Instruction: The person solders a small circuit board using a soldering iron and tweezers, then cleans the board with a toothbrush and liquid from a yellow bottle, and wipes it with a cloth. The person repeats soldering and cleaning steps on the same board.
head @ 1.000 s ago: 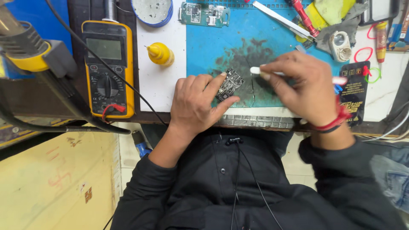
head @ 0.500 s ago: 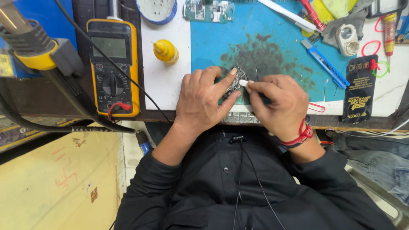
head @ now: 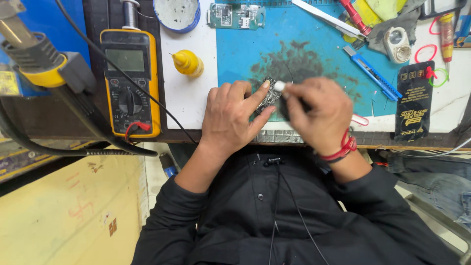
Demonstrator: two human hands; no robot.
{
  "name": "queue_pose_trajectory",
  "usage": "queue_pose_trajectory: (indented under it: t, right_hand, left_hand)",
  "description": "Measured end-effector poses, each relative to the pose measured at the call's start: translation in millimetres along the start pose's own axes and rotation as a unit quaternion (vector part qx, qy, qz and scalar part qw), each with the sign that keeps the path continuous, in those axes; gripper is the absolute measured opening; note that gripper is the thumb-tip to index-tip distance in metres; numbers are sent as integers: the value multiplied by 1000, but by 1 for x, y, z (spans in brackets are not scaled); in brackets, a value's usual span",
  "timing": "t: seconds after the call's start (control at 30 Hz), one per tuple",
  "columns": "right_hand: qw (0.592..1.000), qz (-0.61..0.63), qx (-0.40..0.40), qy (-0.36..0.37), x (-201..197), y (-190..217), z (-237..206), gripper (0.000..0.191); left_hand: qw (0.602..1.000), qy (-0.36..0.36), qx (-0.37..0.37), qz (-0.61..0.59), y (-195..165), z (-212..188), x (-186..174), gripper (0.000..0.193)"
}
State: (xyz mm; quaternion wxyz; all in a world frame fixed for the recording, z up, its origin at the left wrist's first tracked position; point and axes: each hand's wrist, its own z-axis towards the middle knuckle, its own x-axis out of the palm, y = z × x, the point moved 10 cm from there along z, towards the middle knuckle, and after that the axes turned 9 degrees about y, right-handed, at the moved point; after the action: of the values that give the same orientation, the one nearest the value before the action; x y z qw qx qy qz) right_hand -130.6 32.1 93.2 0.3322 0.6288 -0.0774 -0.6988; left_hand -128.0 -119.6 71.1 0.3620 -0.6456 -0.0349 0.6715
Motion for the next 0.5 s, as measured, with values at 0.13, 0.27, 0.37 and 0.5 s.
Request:
queue_pose_trajectory:
  t: [0.13,0.27,0.37,0.5]
  right_hand:
    - [1000,-8,8,22,3,-2,3,13]
    - [1000,-18,-18,13,-1,7,13,12]
    - [999,-14,-18,43,1,6,18,12]
    - [998,-3,-9,61,0,-2,20,13]
  left_hand:
    - [1000,1,-1,4,0,-1,-1,42]
    - [1000,3,-5,-10,1,0,-2,43]
    - [1000,-3,-1,-6,0,1,-3,43]
    - [1000,-7,-5,-8,1,0,-5,43]
